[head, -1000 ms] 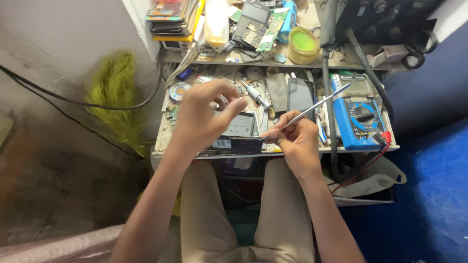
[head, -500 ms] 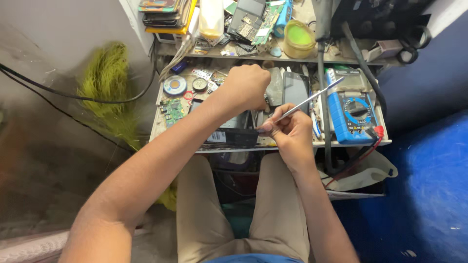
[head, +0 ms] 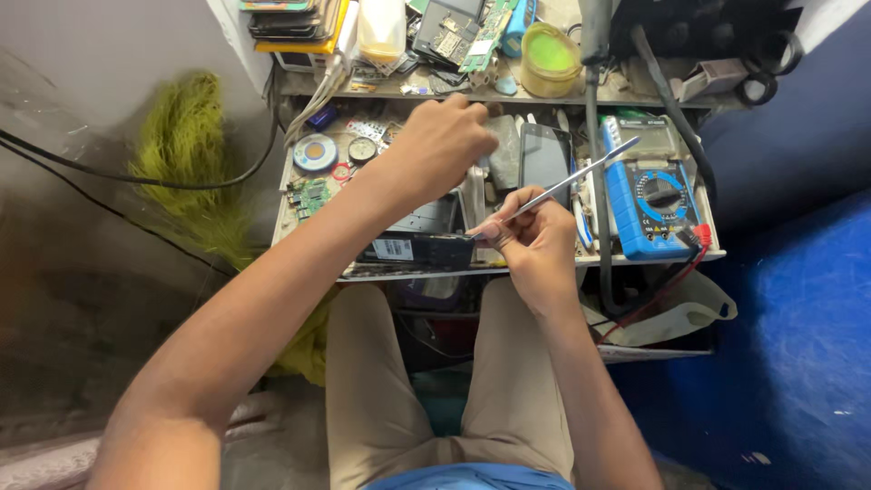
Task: The person uses a flat-head tool to pry open the back casing of a handheld mobile device and then uses a screwdriver to remove a small internal part.
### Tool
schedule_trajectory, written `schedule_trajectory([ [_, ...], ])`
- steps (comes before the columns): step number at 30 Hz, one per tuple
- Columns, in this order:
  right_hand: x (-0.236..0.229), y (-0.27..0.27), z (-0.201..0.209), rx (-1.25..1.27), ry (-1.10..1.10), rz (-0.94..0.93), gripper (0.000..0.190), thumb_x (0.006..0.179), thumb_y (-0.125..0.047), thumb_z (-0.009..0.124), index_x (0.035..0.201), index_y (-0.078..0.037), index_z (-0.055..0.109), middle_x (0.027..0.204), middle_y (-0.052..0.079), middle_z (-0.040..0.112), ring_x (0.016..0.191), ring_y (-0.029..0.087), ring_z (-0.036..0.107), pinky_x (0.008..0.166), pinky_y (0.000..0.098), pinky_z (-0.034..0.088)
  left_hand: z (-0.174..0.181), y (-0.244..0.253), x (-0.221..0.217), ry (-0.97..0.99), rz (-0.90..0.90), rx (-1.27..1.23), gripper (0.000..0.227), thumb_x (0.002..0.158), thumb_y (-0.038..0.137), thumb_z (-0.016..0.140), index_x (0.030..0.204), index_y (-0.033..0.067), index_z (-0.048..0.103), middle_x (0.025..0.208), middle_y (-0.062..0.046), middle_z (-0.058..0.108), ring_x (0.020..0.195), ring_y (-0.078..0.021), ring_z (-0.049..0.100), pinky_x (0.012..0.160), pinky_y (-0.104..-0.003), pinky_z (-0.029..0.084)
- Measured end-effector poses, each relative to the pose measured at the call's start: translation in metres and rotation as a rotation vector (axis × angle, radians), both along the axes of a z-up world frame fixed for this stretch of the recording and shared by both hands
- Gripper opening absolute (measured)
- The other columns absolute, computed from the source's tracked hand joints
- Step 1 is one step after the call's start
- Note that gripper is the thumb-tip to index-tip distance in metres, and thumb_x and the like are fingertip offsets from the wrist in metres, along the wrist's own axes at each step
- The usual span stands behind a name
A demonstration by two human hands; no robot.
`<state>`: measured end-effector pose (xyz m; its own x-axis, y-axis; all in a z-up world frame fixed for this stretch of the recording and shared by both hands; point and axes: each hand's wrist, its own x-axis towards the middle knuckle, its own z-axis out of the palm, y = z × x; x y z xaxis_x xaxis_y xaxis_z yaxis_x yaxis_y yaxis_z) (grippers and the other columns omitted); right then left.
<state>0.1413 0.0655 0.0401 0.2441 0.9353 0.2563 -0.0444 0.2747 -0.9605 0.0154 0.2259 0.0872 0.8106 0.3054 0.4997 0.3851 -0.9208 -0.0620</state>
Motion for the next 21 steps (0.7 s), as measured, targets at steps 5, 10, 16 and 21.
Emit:
schedule_trajectory([
  [5, 0.000, -0.001, 0.000, -0.031, 0.047, -0.003, 0.018, 0.094, 0.007, 0.070, 0.096, -0.003, 0.055, 0.087, 0.006, 0.068, 0.086, 0.016, 0.075, 0.079, 0.0306, 0.066, 0.017, -0.025, -0.021, -0.475, 0.049, -0.186, 0.019, 0.089, 0.000, 0.072, 0.103, 0.0122, 0.073, 0.094, -0.004, 0.077, 0.084, -0.0213, 0.072, 0.069, -0.034, 0.056],
  [10, -0.003, -0.001, -0.002, -0.011, 0.067, 0.001, 0.020, 0.095, 0.007, 0.069, 0.099, -0.004, 0.053, 0.088, 0.007, 0.068, 0.088, 0.019, 0.076, 0.080, 0.0316, 0.067, 0.021, -0.074, -0.051, -0.890, 0.047, -0.384, 0.032, 0.108, 0.005, 0.070, 0.139, 0.0102, 0.061, 0.092, -0.002, 0.076, 0.075, -0.0101, 0.071, 0.065, -0.024, 0.051],
  [16, -0.004, -0.003, -0.002, -0.009, 0.058, -0.003, 0.019, 0.097, 0.006, 0.068, 0.100, -0.004, 0.051, 0.090, 0.009, 0.069, 0.090, 0.019, 0.077, 0.080, 0.0306, 0.066, 0.012, -0.097, -0.051, -1.462, 0.040, -1.007, 0.022, 0.109, 0.008, 0.055, 0.132, 0.0091, 0.058, 0.090, -0.005, 0.066, 0.070, -0.0116, 0.071, 0.050, -0.023, 0.057],
  [21, -0.006, -0.004, -0.001, 0.014, 0.058, 0.002, 0.020, 0.098, 0.005, 0.068, 0.101, -0.003, 0.051, 0.089, 0.010, 0.070, 0.091, 0.019, 0.077, 0.080, 0.0308, 0.066, 0.009, -0.096, -0.046, -1.496, 0.004, -1.196, 0.023, 0.111, 0.004, 0.051, 0.132, 0.0030, 0.060, 0.101, -0.009, 0.062, 0.083, -0.0167, 0.074, 0.063, -0.029, 0.063],
])
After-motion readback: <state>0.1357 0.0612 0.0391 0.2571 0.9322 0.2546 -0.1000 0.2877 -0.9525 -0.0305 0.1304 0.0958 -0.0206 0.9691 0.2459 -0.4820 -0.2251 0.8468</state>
